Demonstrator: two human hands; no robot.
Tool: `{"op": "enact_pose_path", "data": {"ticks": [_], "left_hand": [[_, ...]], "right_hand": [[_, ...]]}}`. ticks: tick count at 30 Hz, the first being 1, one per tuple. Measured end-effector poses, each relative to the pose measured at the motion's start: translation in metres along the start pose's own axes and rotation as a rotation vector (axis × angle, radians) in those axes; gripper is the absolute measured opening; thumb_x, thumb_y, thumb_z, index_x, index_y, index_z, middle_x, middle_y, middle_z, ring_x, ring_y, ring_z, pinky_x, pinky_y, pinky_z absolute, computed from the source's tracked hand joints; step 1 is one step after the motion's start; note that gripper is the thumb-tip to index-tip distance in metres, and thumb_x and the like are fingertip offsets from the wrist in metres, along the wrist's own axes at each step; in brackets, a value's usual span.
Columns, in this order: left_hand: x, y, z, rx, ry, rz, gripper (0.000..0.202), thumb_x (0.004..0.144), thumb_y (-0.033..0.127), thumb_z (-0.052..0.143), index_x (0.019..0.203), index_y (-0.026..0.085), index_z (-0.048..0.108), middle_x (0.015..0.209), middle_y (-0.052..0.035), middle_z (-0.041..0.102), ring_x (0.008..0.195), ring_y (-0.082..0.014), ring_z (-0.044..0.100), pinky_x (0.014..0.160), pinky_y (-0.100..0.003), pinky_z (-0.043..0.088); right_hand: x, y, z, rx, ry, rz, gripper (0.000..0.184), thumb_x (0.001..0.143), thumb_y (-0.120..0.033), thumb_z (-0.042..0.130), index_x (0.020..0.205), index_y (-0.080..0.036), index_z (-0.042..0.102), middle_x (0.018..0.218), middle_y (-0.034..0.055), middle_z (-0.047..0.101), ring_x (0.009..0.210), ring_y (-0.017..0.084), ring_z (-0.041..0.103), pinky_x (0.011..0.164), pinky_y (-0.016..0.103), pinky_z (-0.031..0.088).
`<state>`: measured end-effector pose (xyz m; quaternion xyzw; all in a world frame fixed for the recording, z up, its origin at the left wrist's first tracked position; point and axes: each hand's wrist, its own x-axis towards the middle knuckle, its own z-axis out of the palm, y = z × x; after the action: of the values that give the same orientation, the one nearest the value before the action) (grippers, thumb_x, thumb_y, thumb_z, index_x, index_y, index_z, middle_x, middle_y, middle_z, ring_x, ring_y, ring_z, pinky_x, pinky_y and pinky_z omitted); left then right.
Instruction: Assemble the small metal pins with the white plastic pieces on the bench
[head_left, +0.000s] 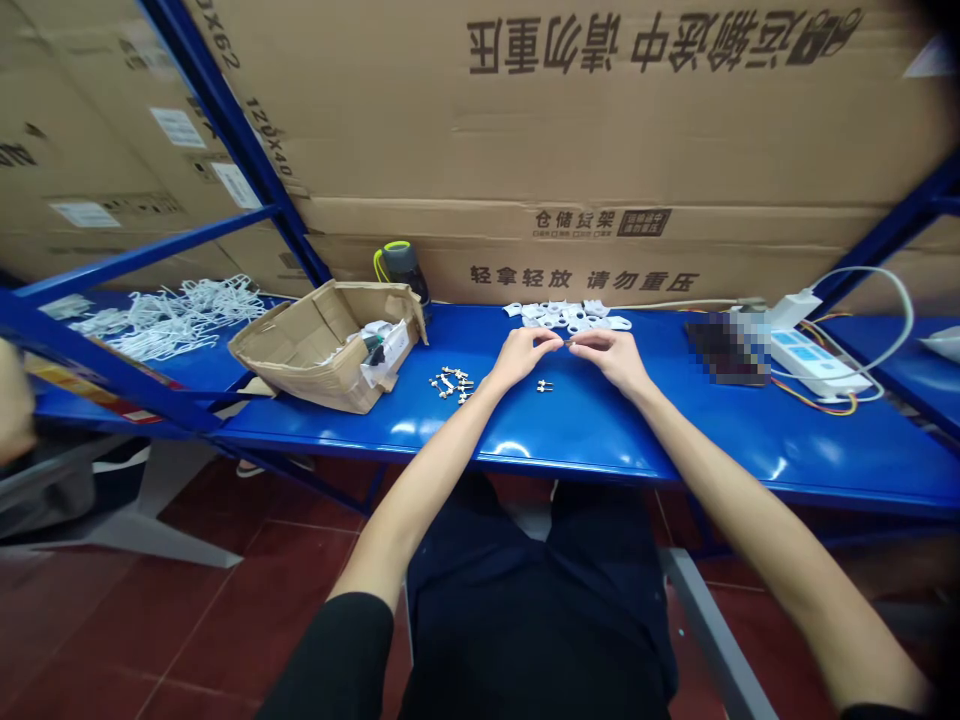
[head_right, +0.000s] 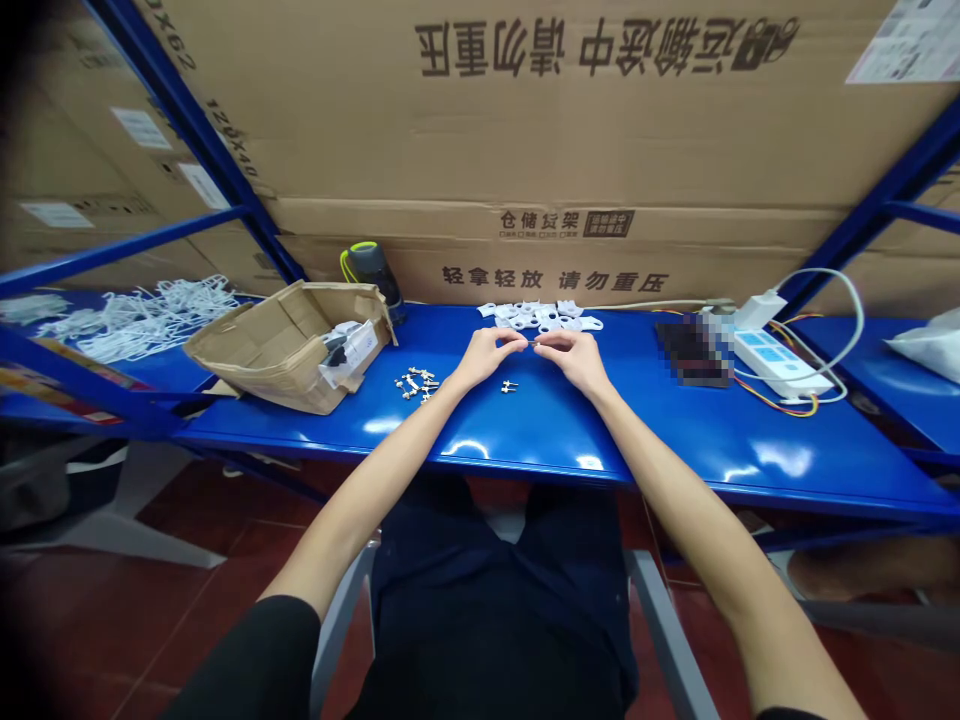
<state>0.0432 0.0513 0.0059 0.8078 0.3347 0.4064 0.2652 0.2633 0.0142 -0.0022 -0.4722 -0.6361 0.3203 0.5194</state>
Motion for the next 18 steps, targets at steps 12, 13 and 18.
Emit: {"op": "enact_pose_path", "data": {"ticks": [12, 13, 18], "left_hand": [[0.000, 0.001, -0.001, 0.021, -0.030, -0.029, 0.021, 0.098, 0.032, 0.067, 0.100, 0.021, 0.086, 0.105, -0.0029, 0.084, 0.099, -0.0215, 0.075, 0.096, -0.030, 0.053], [0.000, 0.001, -0.001, 0.024, -0.035, -0.036, 0.021, 0.098, 0.032, 0.067, 0.100, 0.021, 0.086, 0.105, -0.0029, 0.084, 0.100, -0.0215, 0.075, 0.096, -0.030, 0.053], [0.000, -0.001, 0.000, 0.019, -0.061, -0.029, 0.022, 0.099, 0.034, 0.069, 0.099, 0.020, 0.086, 0.099, -0.0029, 0.084, 0.095, -0.0207, 0.075, 0.092, -0.029, 0.052]], "right_hand": [[-0.001, 0.000, -0.001, -0.109, -0.007, -0.052, 0.038, 0.077, -0.053, 0.086, 0.097, -0.022, 0.086, 0.105, 0.0084, 0.085, 0.100, 0.032, 0.079, 0.099, 0.046, 0.062], [-0.002, -0.001, -0.001, -0.148, -0.011, -0.066, 0.035, 0.079, -0.052, 0.084, 0.098, -0.022, 0.086, 0.105, 0.0083, 0.085, 0.101, 0.032, 0.079, 0.099, 0.046, 0.061], [-0.007, -0.008, -0.001, -0.356, -0.020, -0.163, 0.029, 0.090, -0.047, 0.074, 0.102, -0.024, 0.088, 0.105, 0.0071, 0.085, 0.098, 0.032, 0.078, 0.096, 0.046, 0.060]]}}
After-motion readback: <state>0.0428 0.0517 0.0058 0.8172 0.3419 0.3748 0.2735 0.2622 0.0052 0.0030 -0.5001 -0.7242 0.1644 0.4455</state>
